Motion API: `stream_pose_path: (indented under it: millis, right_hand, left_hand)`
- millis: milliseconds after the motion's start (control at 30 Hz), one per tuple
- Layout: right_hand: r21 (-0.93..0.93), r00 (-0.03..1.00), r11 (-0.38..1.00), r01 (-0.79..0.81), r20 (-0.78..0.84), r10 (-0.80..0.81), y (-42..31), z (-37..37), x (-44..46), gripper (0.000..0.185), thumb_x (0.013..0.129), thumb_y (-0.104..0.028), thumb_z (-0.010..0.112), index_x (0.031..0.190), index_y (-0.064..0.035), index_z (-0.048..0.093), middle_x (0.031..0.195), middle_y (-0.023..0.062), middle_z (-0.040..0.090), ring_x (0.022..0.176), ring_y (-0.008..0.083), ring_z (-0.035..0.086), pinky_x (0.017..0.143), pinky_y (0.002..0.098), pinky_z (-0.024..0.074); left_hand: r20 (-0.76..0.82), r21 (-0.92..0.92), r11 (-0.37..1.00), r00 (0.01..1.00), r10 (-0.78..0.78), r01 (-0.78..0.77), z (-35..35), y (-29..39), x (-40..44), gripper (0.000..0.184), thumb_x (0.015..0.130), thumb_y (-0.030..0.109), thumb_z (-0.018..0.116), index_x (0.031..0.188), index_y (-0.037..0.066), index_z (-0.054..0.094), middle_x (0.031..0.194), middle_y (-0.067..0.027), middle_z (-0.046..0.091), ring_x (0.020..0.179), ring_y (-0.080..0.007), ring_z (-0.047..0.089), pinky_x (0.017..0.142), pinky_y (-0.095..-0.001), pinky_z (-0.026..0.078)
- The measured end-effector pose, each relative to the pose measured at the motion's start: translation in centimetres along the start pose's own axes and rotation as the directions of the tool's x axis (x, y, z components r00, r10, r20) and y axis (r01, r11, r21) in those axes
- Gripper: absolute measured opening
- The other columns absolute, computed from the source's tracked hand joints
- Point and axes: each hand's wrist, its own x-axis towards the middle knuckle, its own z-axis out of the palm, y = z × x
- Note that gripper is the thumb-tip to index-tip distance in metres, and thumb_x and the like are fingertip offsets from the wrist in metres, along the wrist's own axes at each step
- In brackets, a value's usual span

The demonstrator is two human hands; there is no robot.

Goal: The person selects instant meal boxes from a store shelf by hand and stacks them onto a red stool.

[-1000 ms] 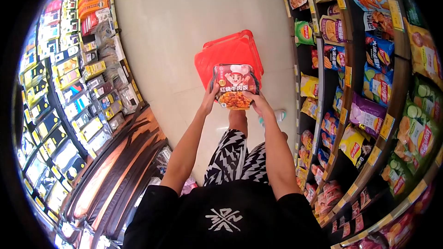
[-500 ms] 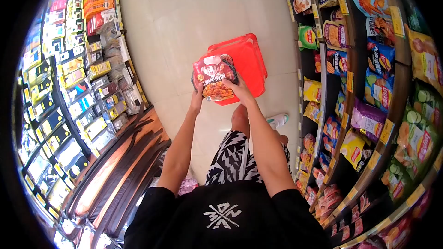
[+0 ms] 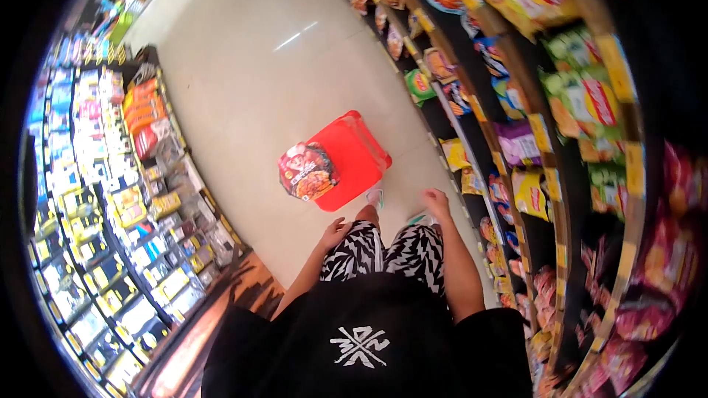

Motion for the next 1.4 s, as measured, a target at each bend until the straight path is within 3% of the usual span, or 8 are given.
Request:
stream_pose_path:
  millis: [233, 400, 567, 700, 833, 1033, 1333, 1400]
  right_hand:
    - [0.298, 0.943, 0.948, -0.115, -0.267, 0.198, 5.1, -8.5, -8.1, 0.016, 0.082, -0.007, 0.055, 0.093, -0.0032, 0.066, 0.082, 0.0012, 0.063, 0.077, 0.0100, 0.057, 0.066, 0.0219, 0.0437]
    - [0.434, 0.929, 0.883, 0.179, -0.369, -0.007, 8.1, -10.4, -12.9, 0.023, 0.078, 0.002, 0.051, 0.097, -0.0030, 0.063, 0.097, 0.0048, 0.062, 0.091, 0.0127, 0.057, 0.077, 0.0254, 0.0446]
    - [0.406, 0.799, 0.801, 0.441, -0.583, -0.144, 7.8, -16.5, -17.8, 0.027, 0.080, 0.005, 0.050, 0.104, -0.0025, 0.059, 0.099, 0.0046, 0.061, 0.092, 0.0128, 0.056, 0.083, 0.0258, 0.0440]
    - [0.240, 0.473, 0.657, 0.715, -0.858, -0.202, 3.8, -24.7, -24.8, 0.017, 0.089, -0.005, 0.050, 0.105, -0.0023, 0.058, 0.095, 0.0025, 0.059, 0.088, 0.0111, 0.054, 0.082, 0.0254, 0.0445]
    - [0.164, 0.143, 0.641, 0.750, -0.986, 0.085, 3.4, -31.3, -27.9, 0.026, 0.092, -0.016, 0.050, 0.113, -0.0020, 0.053, 0.106, 0.0063, 0.055, 0.096, 0.0140, 0.052, 0.088, 0.0296, 0.0429]
    - [0.406, 0.296, 0.469, 0.785, -0.910, 0.292, 6.1, -37.9, -26.8, 0.043, 0.089, -0.024, 0.058, 0.124, -0.0017, 0.045, 0.120, 0.0084, 0.050, 0.111, 0.0162, 0.047, 0.096, 0.0331, 0.0393]
    - [0.557, 0.541, 0.216, 0.802, -0.830, 0.136, 9.6, -39.1, -25.3, 0.035, 0.085, -0.006, 0.058, 0.118, -0.0033, 0.047, 0.115, 0.0074, 0.053, 0.108, 0.0182, 0.051, 0.094, 0.0369, 0.0422]
    - [0.514, 0.520, 0.324, 0.794, -0.851, 0.075, 9.5, -38.6, -25.9, 0.038, 0.085, -0.005, 0.058, 0.121, -0.0026, 0.046, 0.117, 0.0068, 0.052, 0.108, 0.0172, 0.050, 0.095, 0.0346, 0.0399]
  left_hand:
    - [0.248, 0.408, 0.856, 0.940, 0.233, -0.319, 0.2, 9.0, 7.3, 0.073, 0.082, 0.047, 0.061, 0.130, -0.003, 0.039, 0.114, -0.0234, 0.057, 0.107, -0.0300, 0.056, 0.090, -0.0350, 0.044]
    - [0.321, 0.117, 0.806, 0.790, 0.522, -0.580, 4.9, 22.4, 4.4, 0.061, 0.090, 0.042, 0.053, 0.132, 0.001, 0.038, 0.124, -0.0168, 0.051, 0.115, -0.0249, 0.049, 0.096, -0.0338, 0.039]
    - [0.490, 0.007, 0.790, 0.691, 0.532, -0.613, 16.4, 29.2, -1.4, 0.053, 0.092, 0.031, 0.052, 0.133, 0.000, 0.036, 0.128, -0.0138, 0.049, 0.118, -0.0203, 0.046, 0.098, -0.0300, 0.036]
    - [0.632, -0.103, 0.757, 0.545, 0.551, -0.646, 26.8, 30.5, -5.4, 0.049, 0.092, 0.026, 0.054, 0.132, 0.002, 0.038, 0.125, -0.0122, 0.051, 0.115, -0.0180, 0.048, 0.097, -0.0291, 0.036]
    - [0.717, -0.165, 0.650, 0.362, 0.595, -0.742, 34.0, 32.9, -11.0, 0.045, 0.092, 0.024, 0.054, 0.130, 0.002, 0.040, 0.120, -0.0092, 0.055, 0.114, -0.0151, 0.048, 0.093, -0.0273, 0.039]
    - [0.665, -0.181, 0.564, 0.322, 0.674, -0.805, 41.8, 36.1, -15.2, 0.050, 0.089, 0.022, 0.058, 0.130, 0.001, 0.040, 0.124, -0.0140, 0.051, 0.115, -0.0213, 0.049, 0.088, -0.0284, 0.045]
    - [0.606, -0.279, 0.546, 0.296, 0.738, -0.790, 48.9, 38.7, -15.1, 0.058, 0.086, 0.023, 0.063, 0.131, -0.002, 0.036, 0.116, -0.0154, 0.047, 0.104, -0.0193, 0.051, 0.076, -0.0265, 0.047]
    - [0.575, -0.221, 0.487, 0.290, 0.765, -0.845, 48.9, 38.6, -15.2, 0.056, 0.086, 0.023, 0.063, 0.129, -0.001, 0.037, 0.111, -0.0134, 0.048, 0.099, -0.0170, 0.052, 0.076, -0.0265, 0.046]
